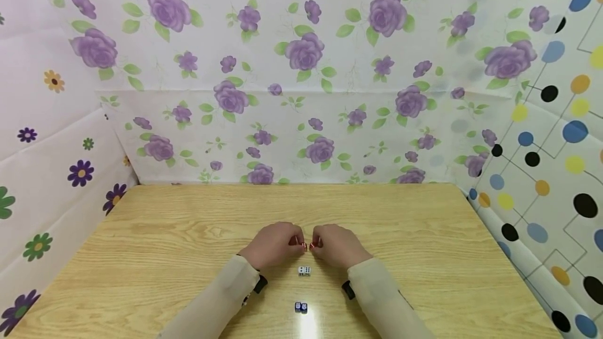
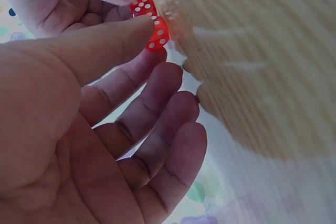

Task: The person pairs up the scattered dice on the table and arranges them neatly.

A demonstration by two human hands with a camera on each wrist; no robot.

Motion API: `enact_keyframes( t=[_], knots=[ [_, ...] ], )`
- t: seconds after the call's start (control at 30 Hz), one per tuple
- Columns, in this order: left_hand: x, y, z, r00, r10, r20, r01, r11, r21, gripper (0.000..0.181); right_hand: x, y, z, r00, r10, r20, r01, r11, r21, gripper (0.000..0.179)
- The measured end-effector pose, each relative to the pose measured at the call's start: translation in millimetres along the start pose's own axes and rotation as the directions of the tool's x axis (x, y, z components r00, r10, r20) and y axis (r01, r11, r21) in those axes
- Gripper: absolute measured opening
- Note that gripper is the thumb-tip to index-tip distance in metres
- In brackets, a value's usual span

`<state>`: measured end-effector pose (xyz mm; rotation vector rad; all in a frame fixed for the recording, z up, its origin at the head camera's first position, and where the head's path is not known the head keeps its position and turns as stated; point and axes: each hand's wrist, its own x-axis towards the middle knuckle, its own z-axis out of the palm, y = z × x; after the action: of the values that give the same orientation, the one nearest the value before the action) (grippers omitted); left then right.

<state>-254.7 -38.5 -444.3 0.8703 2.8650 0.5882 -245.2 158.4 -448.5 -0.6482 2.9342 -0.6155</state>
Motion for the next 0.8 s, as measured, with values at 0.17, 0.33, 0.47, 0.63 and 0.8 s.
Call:
enact_keyframes(
  t=[0.17,0.33,0.47,0.63,0.8],
  knots=[
    [0.7,-0.9,-0.7,1.000,-0.007,0.010,0.007,1.000,0.013,0.008,-0.6,0.6,-0.6,1.000,0.018,-0.002,-0.018,1.000,-0.006,0.012],
    [1.6,-0.6,0.3,1.000,-0.003,0.009,0.002,1.000,0.016,0.008,-0.4,-0.1,-0.3,1.000,0.002,-0.001,-0.003,1.000,-0.012,0.013],
    [1.1,0.8,-0.2,1.000,0.008,0.004,-0.008,1.000,0.019,0.005,0.7,-1.0,1.8,1.000,0.001,-0.003,-0.001,1.000,-0.015,0.013],
    [1.2,1.1,-1.2,1.000,0.013,-0.002,-0.013,1.000,0.011,0.004,0.9,-1.2,2.4,1.000,0.002,-0.007,-0.002,1.000,-0.017,0.012],
    [1.4,-0.8,-1.9,1.000,-0.005,0.001,0.005,1.000,0.003,0.005,0.0,-0.4,1.1,1.000,0.009,-0.009,-0.009,1.000,-0.002,0.012]
  ],
)
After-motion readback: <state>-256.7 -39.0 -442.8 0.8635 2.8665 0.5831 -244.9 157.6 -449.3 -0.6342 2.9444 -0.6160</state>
